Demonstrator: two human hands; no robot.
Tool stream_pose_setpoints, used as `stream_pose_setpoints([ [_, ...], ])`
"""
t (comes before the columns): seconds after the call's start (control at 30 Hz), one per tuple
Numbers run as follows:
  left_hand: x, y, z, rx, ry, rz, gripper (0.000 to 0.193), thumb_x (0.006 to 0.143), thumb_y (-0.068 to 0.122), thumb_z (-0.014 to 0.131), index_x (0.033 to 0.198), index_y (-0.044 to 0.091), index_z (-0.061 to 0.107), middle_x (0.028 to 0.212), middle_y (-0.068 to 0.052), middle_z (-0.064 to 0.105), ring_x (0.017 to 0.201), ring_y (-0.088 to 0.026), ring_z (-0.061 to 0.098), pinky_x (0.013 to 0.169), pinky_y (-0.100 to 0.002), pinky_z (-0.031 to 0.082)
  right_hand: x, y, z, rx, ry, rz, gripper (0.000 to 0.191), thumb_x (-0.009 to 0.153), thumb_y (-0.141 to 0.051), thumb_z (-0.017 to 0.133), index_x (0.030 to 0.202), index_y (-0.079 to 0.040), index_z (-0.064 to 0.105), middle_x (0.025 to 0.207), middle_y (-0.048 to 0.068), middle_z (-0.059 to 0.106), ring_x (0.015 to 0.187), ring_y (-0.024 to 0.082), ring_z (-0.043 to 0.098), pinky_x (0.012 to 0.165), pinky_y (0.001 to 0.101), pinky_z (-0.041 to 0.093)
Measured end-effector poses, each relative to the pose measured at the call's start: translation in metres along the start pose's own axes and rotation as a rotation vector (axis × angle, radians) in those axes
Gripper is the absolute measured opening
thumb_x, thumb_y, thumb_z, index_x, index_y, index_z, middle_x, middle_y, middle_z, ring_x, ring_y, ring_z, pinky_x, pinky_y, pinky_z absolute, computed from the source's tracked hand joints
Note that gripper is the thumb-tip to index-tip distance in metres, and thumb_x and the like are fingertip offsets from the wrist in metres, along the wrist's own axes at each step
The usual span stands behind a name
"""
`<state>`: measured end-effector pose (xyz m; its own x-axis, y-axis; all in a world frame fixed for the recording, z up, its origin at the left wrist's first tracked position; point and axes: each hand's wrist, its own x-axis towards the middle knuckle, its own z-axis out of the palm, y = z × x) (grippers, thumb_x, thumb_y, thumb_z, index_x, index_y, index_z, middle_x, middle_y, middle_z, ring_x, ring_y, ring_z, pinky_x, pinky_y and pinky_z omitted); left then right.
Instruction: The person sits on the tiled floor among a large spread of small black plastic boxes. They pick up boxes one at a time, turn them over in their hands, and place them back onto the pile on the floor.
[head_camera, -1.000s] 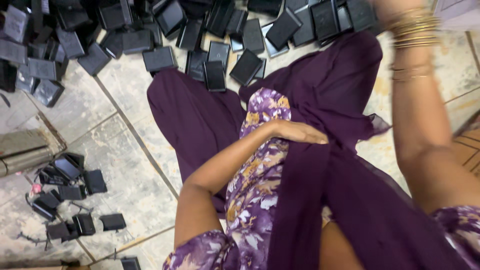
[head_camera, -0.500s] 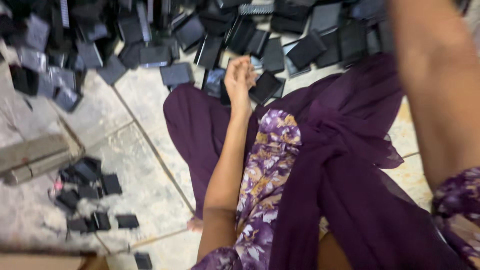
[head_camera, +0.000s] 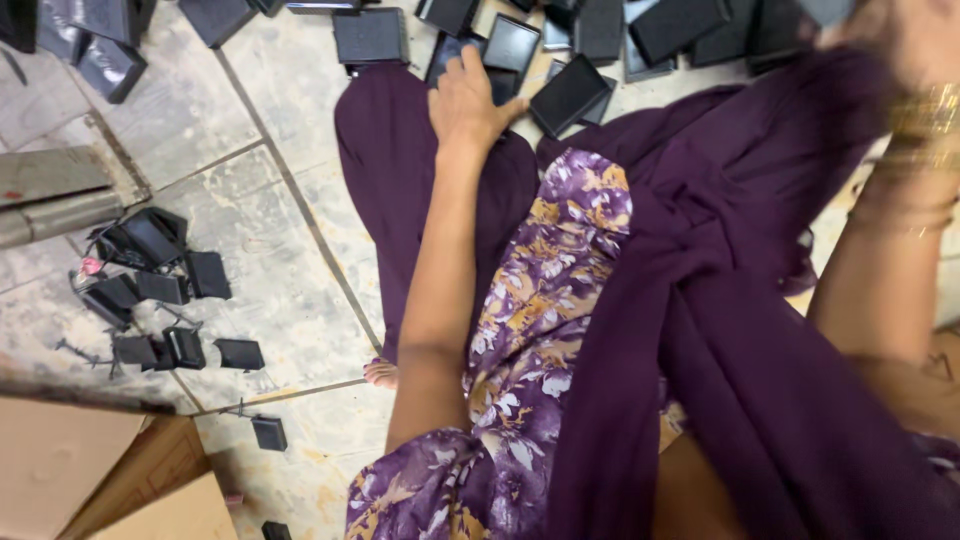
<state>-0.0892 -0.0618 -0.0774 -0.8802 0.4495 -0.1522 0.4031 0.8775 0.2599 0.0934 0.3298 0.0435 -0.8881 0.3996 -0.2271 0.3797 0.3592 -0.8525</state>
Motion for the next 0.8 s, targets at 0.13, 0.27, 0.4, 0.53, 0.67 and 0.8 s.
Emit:
stream_pose_setpoints([
  [0.13, 0.007, 0.021, 0.022, -0.003, -0.096, -0.057, 0.089, 0.071, 0.026, 0.092, 0.136, 0.007, 0.034, 0.124, -0.020, 0.051, 0.103, -0.038, 0.066, 0.074, -0.047, 0.060, -0.068, 0.017, -0.013, -0.026, 0.133, 0.234, 0.036, 0.100, -0.024, 0.070, 0.132, -0.007, 0.069, 0.106, 0.018, 0.069, 0.094, 0.033, 0.069, 0.086, 0.0426, 0.056],
  [0.27, 0.015, 0.022, 0.029, -0.066, -0.141, -0.043, 0.099, 0.067, 0.030, 0.095, 0.138, 0.009, 0.030, 0.125, -0.023, 0.047, 0.099, -0.042, 0.064, 0.074, -0.048, 0.058, -0.101, 0.029, -0.006, -0.691, 0.244, -0.185, 0.035, 0.095, -0.017, 0.079, 0.125, -0.003, 0.072, 0.122, 0.024, 0.065, 0.109, 0.041, 0.063, 0.094, 0.0465, 0.053],
  [0.4, 0.018, 0.033, 0.036, 0.012, -0.130, -0.058, 0.097, 0.065, 0.031, 0.096, 0.140, 0.015, 0.035, 0.128, -0.021, 0.050, 0.109, -0.043, 0.063, 0.079, -0.050, 0.059, -0.105, 0.036, 0.007, -0.716, 0.154, -0.492, 0.046, 0.087, -0.022, 0.087, 0.118, 0.005, 0.068, 0.126, 0.025, 0.058, 0.116, 0.043, 0.056, 0.097, 0.0480, 0.049],
  [0.53, 0.026, 0.023, 0.032, -0.135, -0.047, -0.016, 0.080, 0.067, 0.021, 0.093, 0.132, 0.011, 0.047, 0.114, -0.018, 0.065, 0.104, -0.040, 0.067, 0.082, -0.049, 0.058, -0.096, 0.039, 0.009, -0.870, 0.151, -0.348, 0.049, 0.078, -0.026, 0.093, 0.111, 0.001, 0.067, 0.114, 0.022, 0.060, 0.106, 0.042, 0.058, 0.090, 0.0498, 0.051],
  [0.67, 0.028, 0.008, 0.018, -0.711, -0.019, -0.048, 0.037, 0.078, 0.020, 0.092, 0.106, 0.008, 0.070, 0.094, -0.012, 0.079, 0.089, -0.025, 0.079, 0.082, -0.041, 0.063, -0.086, 0.024, 0.015, -0.643, 0.199, -0.347, 0.030, 0.083, -0.012, 0.081, 0.096, 0.000, 0.057, 0.105, 0.020, 0.059, 0.103, 0.036, 0.057, 0.094, 0.0454, 0.052],
  [0.8, 0.012, 0.036, 0.003, -2.008, -0.321, -0.111, 0.038, 0.088, 0.003, 0.079, 0.119, -0.008, 0.059, 0.107, -0.020, 0.071, 0.101, -0.031, 0.070, 0.094, -0.048, 0.058, -0.076, -0.022, 0.065, -0.060, 0.149, -0.210, 0.028, 0.098, -0.011, 0.082, 0.095, -0.001, 0.056, 0.097, 0.015, 0.059, 0.091, 0.025, 0.056, 0.083, 0.0360, 0.050],
])
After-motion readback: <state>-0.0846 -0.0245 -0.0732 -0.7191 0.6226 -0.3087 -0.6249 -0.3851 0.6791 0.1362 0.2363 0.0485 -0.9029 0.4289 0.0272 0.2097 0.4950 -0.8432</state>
